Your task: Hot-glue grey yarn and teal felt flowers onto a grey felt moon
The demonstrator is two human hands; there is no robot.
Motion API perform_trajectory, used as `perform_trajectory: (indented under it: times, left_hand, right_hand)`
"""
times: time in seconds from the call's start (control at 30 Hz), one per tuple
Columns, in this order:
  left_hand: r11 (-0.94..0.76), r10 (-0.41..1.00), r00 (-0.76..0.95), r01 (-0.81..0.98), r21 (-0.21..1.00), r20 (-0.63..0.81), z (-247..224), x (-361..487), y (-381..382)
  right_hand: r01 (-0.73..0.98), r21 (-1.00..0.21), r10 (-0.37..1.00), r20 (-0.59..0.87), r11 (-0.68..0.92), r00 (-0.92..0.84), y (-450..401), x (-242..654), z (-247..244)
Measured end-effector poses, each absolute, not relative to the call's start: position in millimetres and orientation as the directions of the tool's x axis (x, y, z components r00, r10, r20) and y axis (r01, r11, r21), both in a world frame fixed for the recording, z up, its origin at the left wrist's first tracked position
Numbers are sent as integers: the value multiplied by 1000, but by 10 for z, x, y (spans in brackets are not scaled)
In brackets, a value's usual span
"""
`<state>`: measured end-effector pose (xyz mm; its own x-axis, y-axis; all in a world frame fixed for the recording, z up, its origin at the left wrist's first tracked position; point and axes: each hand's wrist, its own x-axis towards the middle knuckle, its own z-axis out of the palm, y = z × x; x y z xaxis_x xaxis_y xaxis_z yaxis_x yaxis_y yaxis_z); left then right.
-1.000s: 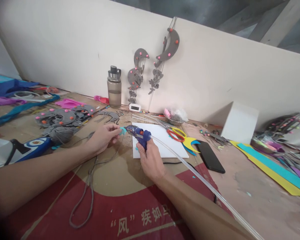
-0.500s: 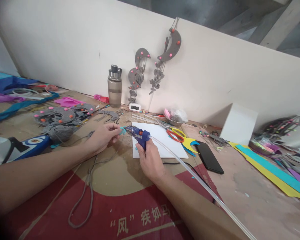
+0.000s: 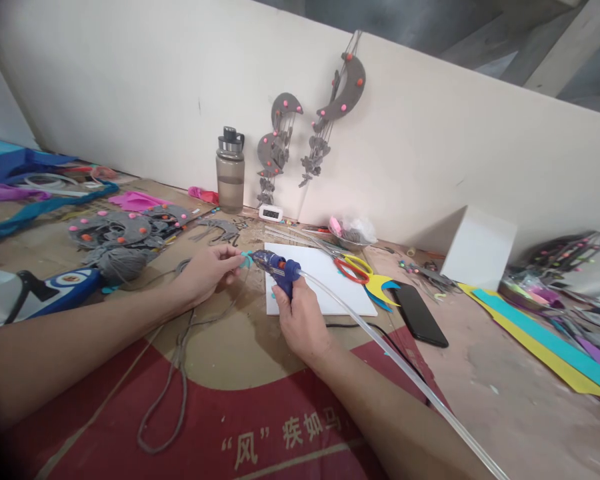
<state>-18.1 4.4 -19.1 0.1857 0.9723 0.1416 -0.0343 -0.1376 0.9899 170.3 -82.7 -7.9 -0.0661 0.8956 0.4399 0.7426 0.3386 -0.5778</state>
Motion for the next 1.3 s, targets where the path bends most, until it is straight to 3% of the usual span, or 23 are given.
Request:
perform_trajectory:
  times: [1.3]
  left_hand:
    - [-81,981,173,-60,995,90,-78,-155,-41]
  right_hand:
    - [752,-589,908,417,296,-31,-825,1699,-70]
